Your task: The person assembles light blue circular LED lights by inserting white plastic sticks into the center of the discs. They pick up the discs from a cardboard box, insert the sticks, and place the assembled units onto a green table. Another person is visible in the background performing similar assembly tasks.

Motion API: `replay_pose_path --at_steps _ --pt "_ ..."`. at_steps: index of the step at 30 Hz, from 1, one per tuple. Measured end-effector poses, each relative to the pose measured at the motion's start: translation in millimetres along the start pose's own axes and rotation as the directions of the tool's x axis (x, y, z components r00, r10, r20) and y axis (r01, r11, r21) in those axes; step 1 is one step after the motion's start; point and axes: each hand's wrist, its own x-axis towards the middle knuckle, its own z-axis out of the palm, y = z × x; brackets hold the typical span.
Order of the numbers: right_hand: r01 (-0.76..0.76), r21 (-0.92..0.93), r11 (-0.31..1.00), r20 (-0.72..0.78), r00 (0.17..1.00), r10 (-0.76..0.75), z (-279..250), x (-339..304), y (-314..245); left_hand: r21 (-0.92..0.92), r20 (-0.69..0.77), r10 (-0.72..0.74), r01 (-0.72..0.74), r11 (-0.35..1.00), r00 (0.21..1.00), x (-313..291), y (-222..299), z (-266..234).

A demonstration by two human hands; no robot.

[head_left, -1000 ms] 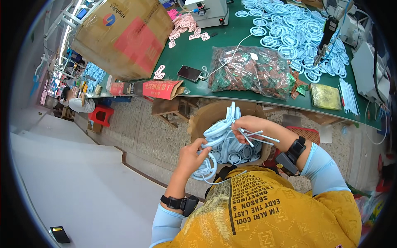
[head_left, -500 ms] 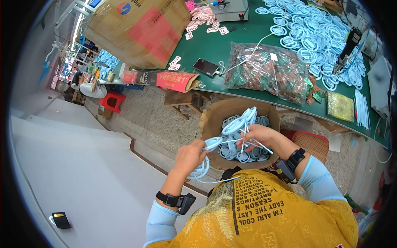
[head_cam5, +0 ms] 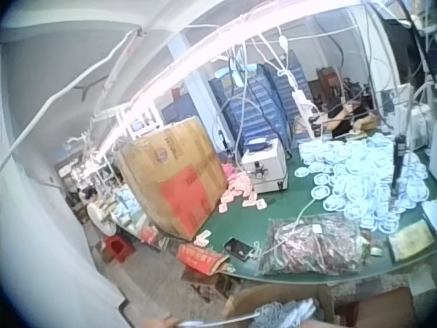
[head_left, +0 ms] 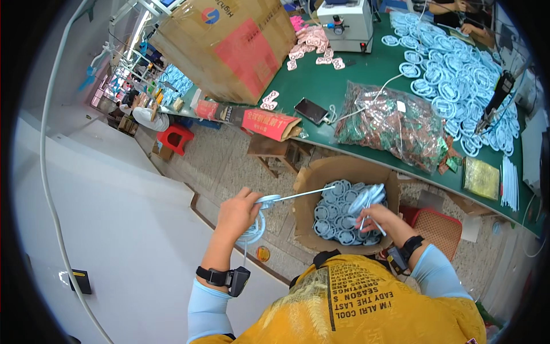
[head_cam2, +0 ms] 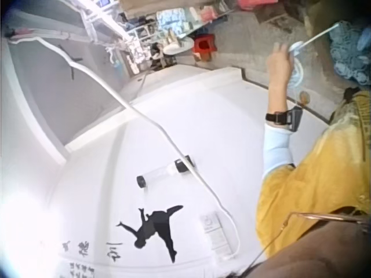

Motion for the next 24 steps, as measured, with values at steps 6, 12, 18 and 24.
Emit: replay_pose_path --at_steps 6,12,18,24 --pt "-0.031 0.021 0.999 -0.028 0.999 0.031 -18 23 49 0.012 -0.101 0.099 -0.098 0.995 0.990 39 30 -25" --pt "-0.081 -0.198 0.977 -0.149 0.987 0.052 -29 37 81 0.012 -0.203 0.299 -0.303 0.953 0.932 103 77 -44" --pt "-0.028 -0.397 0.917 -0.103 0.995 -0.014 -29 20 91 -0.139 -0.183 0.391 -0.418 0.898 0.902 168 124 -52" --pt "0.034 -0.469 0.882 -0.082 0.993 -0.081 -34 11 105 -0.228 -0.019 0.439 -0.431 0.873 0.898 218 175 -60"
